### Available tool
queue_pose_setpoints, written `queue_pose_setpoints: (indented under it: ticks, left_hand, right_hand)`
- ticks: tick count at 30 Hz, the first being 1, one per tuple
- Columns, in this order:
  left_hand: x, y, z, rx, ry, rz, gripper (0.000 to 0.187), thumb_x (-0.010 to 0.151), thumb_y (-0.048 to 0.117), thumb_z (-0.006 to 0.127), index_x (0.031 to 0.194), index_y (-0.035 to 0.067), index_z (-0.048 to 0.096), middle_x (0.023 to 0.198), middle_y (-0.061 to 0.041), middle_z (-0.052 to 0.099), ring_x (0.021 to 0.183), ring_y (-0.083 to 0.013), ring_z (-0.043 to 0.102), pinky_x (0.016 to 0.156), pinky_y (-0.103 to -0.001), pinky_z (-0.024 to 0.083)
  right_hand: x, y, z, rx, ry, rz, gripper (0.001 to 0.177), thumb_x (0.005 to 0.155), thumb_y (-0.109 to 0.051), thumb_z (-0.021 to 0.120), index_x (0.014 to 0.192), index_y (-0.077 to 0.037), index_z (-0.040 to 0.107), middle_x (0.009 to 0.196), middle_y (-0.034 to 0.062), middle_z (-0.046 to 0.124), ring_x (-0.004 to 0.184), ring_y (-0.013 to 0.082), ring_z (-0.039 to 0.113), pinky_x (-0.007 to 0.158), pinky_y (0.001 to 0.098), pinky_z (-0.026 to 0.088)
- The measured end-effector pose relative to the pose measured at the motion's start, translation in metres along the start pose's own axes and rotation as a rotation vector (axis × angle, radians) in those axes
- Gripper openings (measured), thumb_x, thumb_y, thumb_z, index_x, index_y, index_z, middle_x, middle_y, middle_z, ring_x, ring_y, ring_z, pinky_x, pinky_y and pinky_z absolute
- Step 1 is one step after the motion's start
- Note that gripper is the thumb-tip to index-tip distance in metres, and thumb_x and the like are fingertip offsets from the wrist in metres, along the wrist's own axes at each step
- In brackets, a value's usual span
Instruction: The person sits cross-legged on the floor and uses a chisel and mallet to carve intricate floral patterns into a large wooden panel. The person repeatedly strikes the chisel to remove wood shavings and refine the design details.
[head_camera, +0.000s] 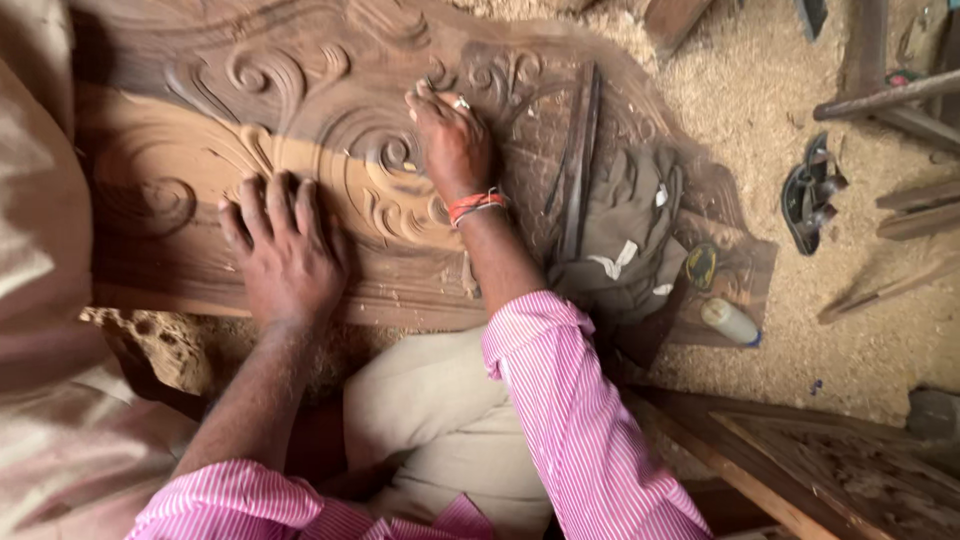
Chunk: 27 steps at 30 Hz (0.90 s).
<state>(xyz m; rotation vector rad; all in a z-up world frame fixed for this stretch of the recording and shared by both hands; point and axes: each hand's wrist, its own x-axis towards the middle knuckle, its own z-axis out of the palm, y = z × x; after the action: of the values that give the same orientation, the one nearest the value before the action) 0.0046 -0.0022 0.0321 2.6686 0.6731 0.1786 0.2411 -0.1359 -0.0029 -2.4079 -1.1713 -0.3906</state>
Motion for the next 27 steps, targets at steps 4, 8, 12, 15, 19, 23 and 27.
queue_pose_setpoints:
  ticks: [4,8,12,15,19,23,27]
  left_hand:
    - [0.006,0.004,-0.002,0.035,-0.018,-0.015,0.058,0.109,0.041,0.038,0.154,0.005,0.048,0.16,-0.021,0.039,0.153,-0.0418,0.026,0.125,-0.062,0.01]
    - [0.0,-0.002,0.008,0.07,-0.013,-0.016,0.058,0.11,0.041,0.036,0.156,0.006,0.046,0.164,-0.02,0.037,0.155,-0.0416,0.024,0.126,-0.06,0.009]
    - [0.01,0.002,0.006,0.088,-0.022,0.0,0.059,0.111,0.042,0.035,0.156,0.006,0.045,0.163,-0.022,0.037,0.154,-0.042,0.024,0.125,-0.061,0.009]
    - [0.004,0.001,0.007,0.123,-0.037,-0.006,0.061,0.111,0.044,0.035,0.156,0.005,0.045,0.163,-0.022,0.037,0.154,-0.0413,0.024,0.125,-0.06,0.009]
    - [0.002,0.001,0.001,0.096,-0.034,0.004,0.061,0.111,0.044,0.035,0.158,0.005,0.044,0.165,-0.022,0.037,0.155,-0.0422,0.023,0.128,-0.06,0.008]
    - [0.0,-0.003,0.011,0.014,-0.054,-0.033,0.057,0.112,0.041,0.035,0.157,0.007,0.044,0.165,-0.02,0.037,0.157,-0.0416,0.023,0.128,-0.06,0.007]
    - [0.003,-0.002,0.014,0.101,0.025,0.027,0.057,0.113,0.041,0.035,0.157,0.005,0.044,0.163,-0.022,0.038,0.154,-0.0423,0.024,0.125,-0.061,0.007]
  right_hand:
    - [-0.04,0.041,-0.008,-0.201,0.103,0.049,0.034,0.095,-0.007,0.059,0.124,-0.013,0.074,0.128,0.0075,0.073,0.116,0.0268,0.07,0.101,0.0415,0.053]
    - [-0.062,0.061,-0.015,-0.407,-0.043,0.246,0.031,0.091,-0.012,0.063,0.12,-0.012,0.075,0.126,0.0074,0.074,0.109,0.0305,0.07,0.095,0.046,0.053]
    - [-0.035,0.017,0.029,-0.08,0.129,0.299,0.031,0.093,-0.018,0.067,0.122,-0.012,0.076,0.131,0.0103,0.07,0.114,0.0409,0.064,0.087,0.0393,0.053]
    - [-0.019,0.012,0.051,-0.2,0.028,0.132,0.027,0.103,-0.017,0.065,0.128,-0.006,0.068,0.141,0.0107,0.063,0.123,0.0303,0.068,0.111,0.0401,0.052]
    - [-0.058,0.039,0.027,-0.147,0.111,0.201,0.036,0.098,-0.007,0.058,0.132,-0.012,0.07,0.141,0.007,0.067,0.122,0.0277,0.069,0.105,0.0366,0.055]
    - [-0.068,0.063,0.006,-0.209,-0.131,0.654,0.037,0.103,-0.012,0.059,0.137,-0.016,0.071,0.119,0.0149,0.073,0.097,0.0366,0.069,0.088,0.0461,0.054]
    - [-0.052,0.046,0.007,-0.338,0.049,0.357,0.017,0.098,-0.01,0.062,0.109,-0.011,0.074,0.112,0.013,0.074,0.101,0.0323,0.072,0.091,0.0436,0.058]
